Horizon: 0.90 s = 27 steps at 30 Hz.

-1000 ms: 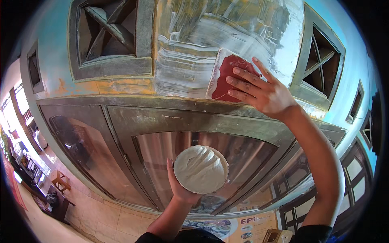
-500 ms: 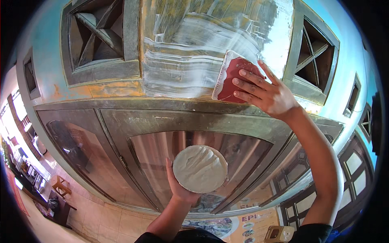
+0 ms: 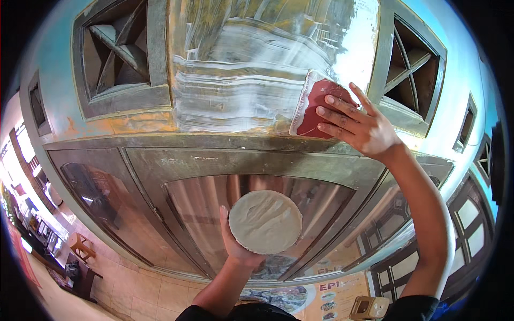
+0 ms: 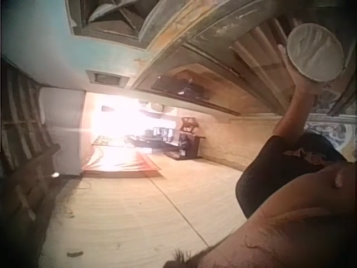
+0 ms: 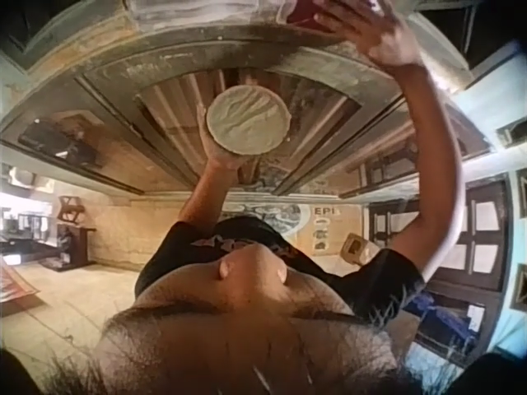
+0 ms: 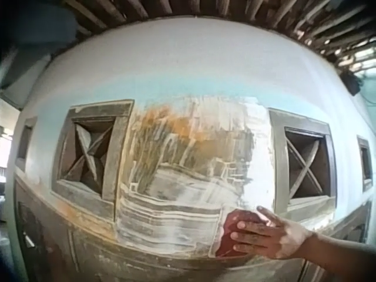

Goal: Applying putty to a wall surface using a scraper and a bowl of plaster.

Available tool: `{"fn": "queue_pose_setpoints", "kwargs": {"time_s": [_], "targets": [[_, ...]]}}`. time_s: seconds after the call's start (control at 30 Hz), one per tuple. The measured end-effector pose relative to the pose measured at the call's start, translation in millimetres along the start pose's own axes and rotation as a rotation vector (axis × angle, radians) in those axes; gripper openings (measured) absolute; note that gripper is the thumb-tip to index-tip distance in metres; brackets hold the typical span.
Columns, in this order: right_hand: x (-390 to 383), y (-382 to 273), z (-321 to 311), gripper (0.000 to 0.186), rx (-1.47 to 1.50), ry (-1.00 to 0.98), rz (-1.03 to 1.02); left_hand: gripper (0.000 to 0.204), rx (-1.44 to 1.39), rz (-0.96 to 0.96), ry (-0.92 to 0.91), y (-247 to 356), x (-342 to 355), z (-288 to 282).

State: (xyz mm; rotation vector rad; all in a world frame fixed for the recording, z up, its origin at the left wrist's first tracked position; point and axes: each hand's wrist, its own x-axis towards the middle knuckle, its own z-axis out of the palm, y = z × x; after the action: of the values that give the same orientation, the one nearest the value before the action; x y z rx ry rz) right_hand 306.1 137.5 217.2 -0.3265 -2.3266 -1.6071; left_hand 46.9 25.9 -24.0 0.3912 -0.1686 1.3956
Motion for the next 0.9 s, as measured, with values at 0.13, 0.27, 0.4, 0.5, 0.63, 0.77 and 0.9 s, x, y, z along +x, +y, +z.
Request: {"fn": "queue_pose_setpoints", "kwargs": {"time_s": [0.13, 0.27, 0.4, 0.5, 0.63, 0.77, 0.9], "targets": [[-11.6, 4.4, -1.5, 0.04, -0.028, -0.021, 0.006, 0.087, 0.223, 0.019, 0.198, -4.3, 1.7, 6.5], [-23.4, 6.8, -3.1, 0.041, -0.03, -0.031, 0.028, 0.087, 0.264, 0.026, 0.197, -6.6, 5.2, 10.5], [-34.7, 9.6, -5.9, 0.039, -0.041, -0.046, 0.045, 0.086, 0.196, 0.014, 0.248, -8.8, 9.6, 10.4], [-44.2, 11.6, -8.8, 0.038, -0.056, -0.045, 0.061, 0.087, 0.119, -0.027, 0.227, -13.6, 14.9, 12.2], [-51.7, 12.0, -7.9, 0.037, -0.046, -0.046, 0.075, 0.088, -0.205, -0.135, 0.001, -16.0, 19.4, 3.3], [-54.5, 11.7, -8.4, 0.036, -0.037, -0.035, 0.086, 0.083, -0.013, -0.087, 0.08, -22.2, 22.1, 6.3], [-55.5, 11.2, -9.3, 0.035, -0.043, -0.045, 0.089, 0.09, 0.16, -0.054, 0.268, -22.5, 24.9, 5.2]]}}
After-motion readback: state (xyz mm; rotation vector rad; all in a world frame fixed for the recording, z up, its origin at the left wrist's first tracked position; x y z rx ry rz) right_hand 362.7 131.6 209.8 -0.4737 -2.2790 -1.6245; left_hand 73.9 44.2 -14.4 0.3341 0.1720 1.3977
